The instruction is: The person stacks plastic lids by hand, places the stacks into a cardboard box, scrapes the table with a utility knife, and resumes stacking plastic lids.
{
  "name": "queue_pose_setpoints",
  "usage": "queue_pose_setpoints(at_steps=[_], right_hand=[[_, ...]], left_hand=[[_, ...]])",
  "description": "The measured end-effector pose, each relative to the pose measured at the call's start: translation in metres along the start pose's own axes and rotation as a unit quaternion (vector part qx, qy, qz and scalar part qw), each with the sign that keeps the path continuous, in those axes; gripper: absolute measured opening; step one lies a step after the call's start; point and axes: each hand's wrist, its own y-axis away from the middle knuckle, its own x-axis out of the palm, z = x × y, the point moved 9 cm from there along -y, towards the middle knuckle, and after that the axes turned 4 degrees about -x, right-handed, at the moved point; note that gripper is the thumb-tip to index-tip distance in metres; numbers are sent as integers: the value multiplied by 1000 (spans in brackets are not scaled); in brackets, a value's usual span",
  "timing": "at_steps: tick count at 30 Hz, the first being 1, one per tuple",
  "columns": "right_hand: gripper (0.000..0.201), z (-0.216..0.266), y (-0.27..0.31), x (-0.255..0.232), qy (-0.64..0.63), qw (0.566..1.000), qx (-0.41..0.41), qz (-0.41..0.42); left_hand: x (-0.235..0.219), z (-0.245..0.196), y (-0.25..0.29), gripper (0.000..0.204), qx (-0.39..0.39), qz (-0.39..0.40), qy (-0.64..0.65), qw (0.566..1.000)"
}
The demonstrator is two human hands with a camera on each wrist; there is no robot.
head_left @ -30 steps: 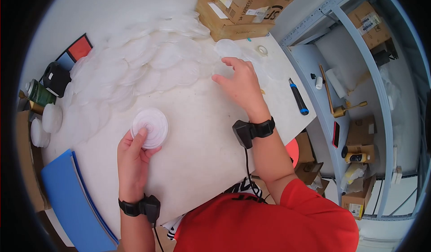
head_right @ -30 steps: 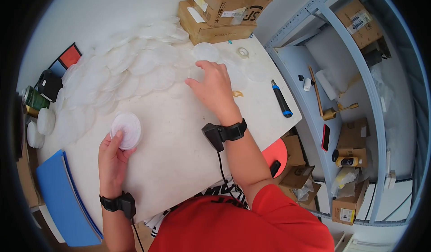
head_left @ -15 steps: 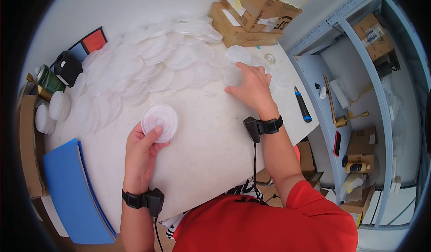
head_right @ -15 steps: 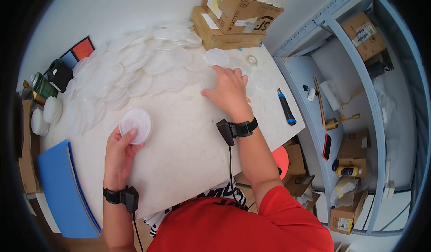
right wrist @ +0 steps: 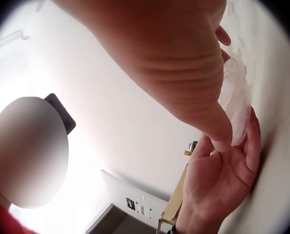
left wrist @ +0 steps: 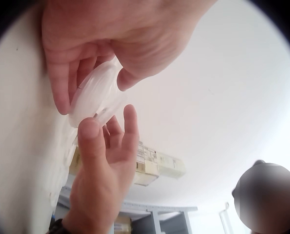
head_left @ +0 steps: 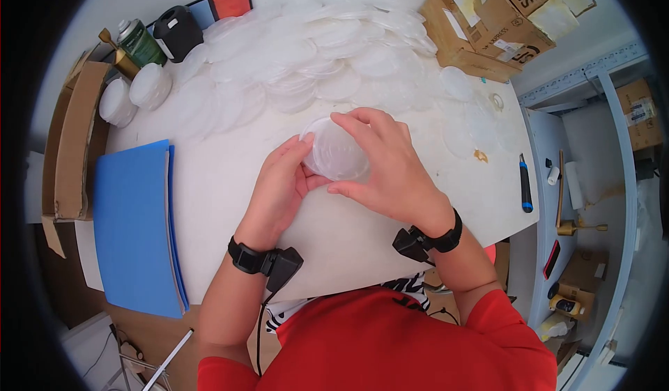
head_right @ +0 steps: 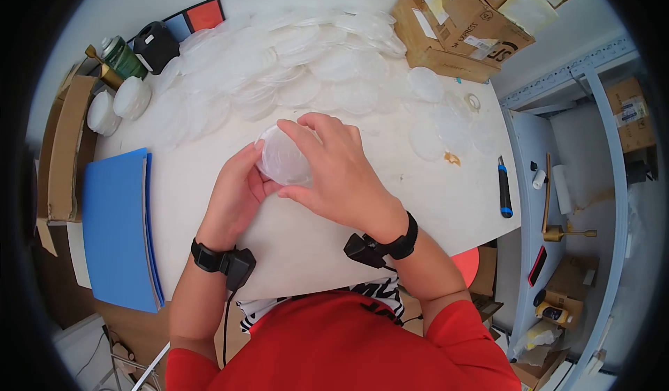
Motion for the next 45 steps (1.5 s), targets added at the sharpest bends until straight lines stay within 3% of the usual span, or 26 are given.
queue_pose_setpoints(at_steps=[6,11,19,22,24,25,27,29,30,34,36,40,45], right_hand=[[88,0,0,3,36,999,-1,-8],[88,0,-1,7,47,999,-16,-21],[85,-9,5,6,13,999,-6,-39],[75,-24,9,0,-71,994,50,-67],[60,-52,17,-6,-145,970,169,-93],[60,-56,20,-9,-145,970,170,-95],[45,-83,38,-7,-284,907,281,-132],[41,-86,51,-15,-331,877,316,-144],[38,-88,62,-16,-378,846,346,-145],[35,-88,111,-31,-435,800,372,-181],[35,-85,141,-49,-435,793,382,-189],[34,-78,209,-117,-374,796,379,-290],[33,-45,273,-187,-316,792,309,-421]], left_hand=[[2,4,0,45,-15,7,39,999],[1,7,-2,34,4,2,-56,998],[2,8,-2,33,3,11,-65,998],[2,6,-2,35,4,5,-68,998],[2,4,-1,35,3,0,-74,997],[2,3,0,35,0,-4,-77,997],[7,3,2,35,-6,0,-90,996],[11,5,5,36,-17,-22,-97,995],[20,8,7,36,-26,-11,-107,994],[60,11,13,35,-15,10,-229,973],[89,20,13,34,-20,47,-274,960],[162,42,18,35,-7,142,-317,938],[232,71,37,33,27,273,-326,905]])
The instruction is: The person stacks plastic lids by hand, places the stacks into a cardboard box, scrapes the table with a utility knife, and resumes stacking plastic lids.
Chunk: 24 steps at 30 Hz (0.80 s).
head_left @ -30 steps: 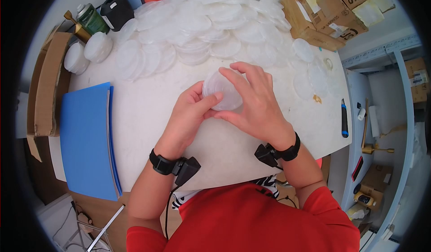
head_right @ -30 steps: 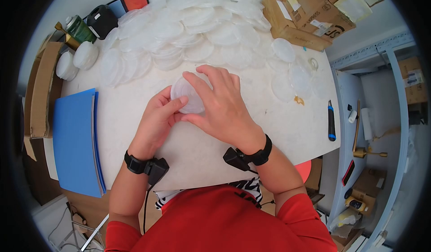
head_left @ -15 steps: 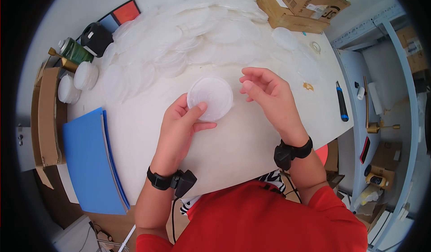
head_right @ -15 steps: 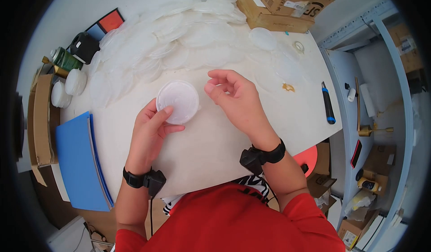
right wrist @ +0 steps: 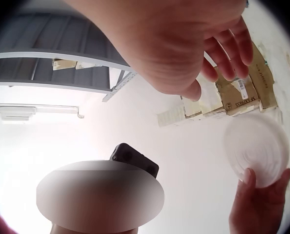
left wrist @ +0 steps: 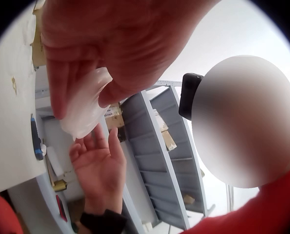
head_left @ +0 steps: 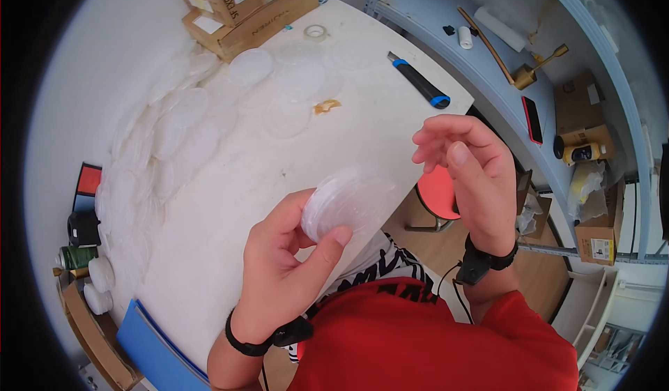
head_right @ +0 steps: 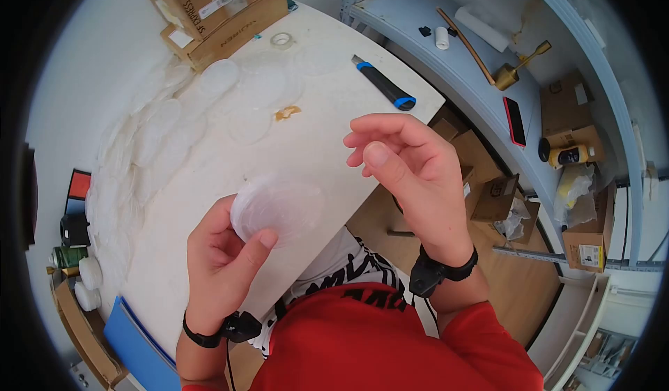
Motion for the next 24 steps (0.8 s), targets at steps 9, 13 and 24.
queue_pose_setpoints(at_steps=[9,13,24], right_hand=[[30,6,-11,-1,8,1000,-22,9],[27,-37,-16,55,-25,993,72,89],[30,-78,-35,230,11,936,161,312]], left_hand=[[10,15,-1,34,-32,-27,-5,999],[-40,47,19,34,-68,-78,87,991],[-166,67,99,39,-31,-246,247,937]])
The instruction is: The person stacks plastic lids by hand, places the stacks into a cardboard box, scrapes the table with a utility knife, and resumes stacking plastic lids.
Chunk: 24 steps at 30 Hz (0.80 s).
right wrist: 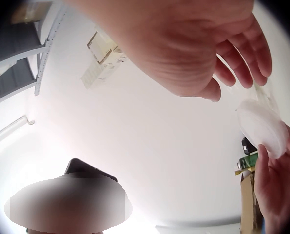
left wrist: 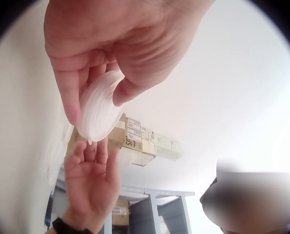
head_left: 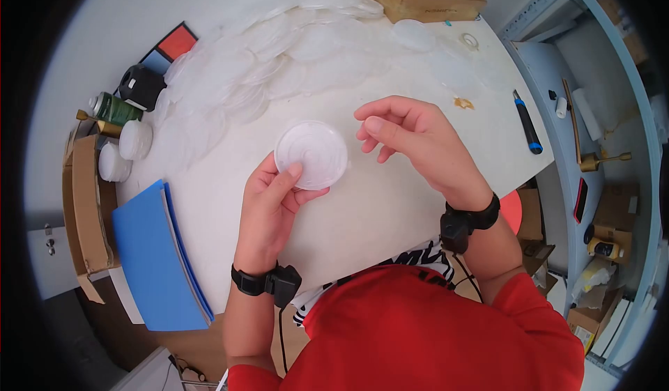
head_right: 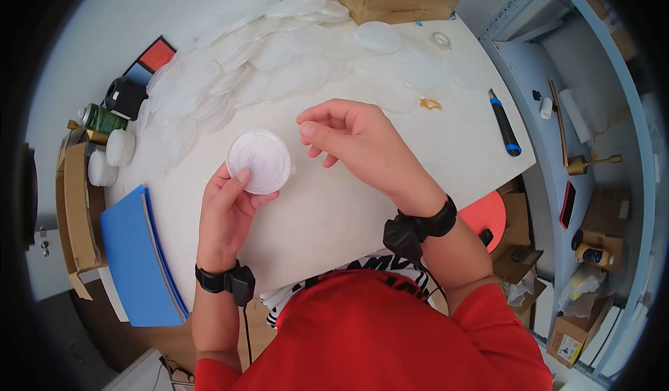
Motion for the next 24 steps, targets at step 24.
queue_pose_setpoints(at_steps=[24], right_hand=[[24,-35,-57,64,-6,998,24,66]], left_hand=[[-39,-9,-6,30,24,-16,-45,999]])
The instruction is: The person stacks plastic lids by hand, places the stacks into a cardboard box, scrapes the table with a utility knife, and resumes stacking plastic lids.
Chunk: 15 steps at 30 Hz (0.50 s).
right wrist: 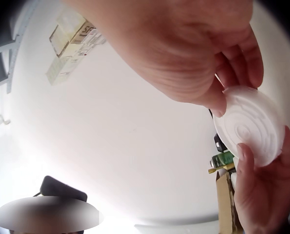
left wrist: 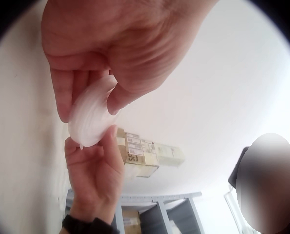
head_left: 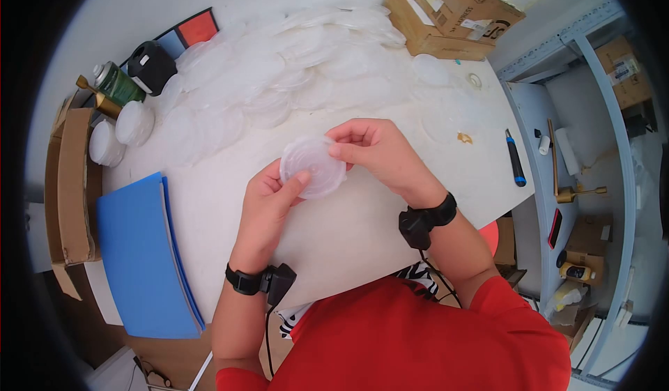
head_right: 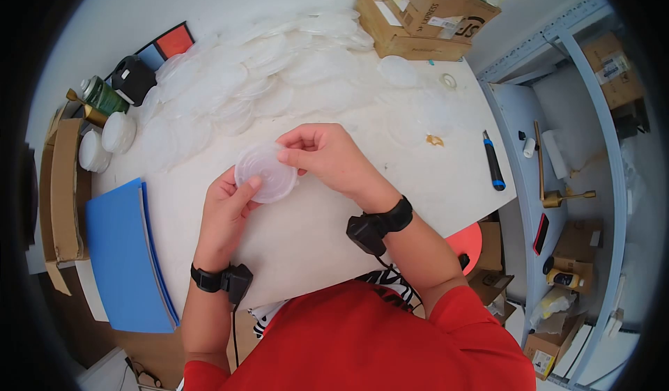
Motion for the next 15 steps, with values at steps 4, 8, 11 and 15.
queue_pose_setpoints(at_steps=[4,8,11,15], right_hand=[[24,12,2,-27,39,998,-15,-44],[28,48,14,-121,251,920,-146,-262],[31,67,34,-190,330,855,-151,-371],[48,58,25,-242,427,817,-74,-381]], left_hand=[[0,6,-3,29,-5,1,3,1000],[-7,11,-4,31,-14,-13,43,999],[-7,9,-2,33,-15,-20,73,997],[-4,10,-2,39,-22,-11,112,993]])
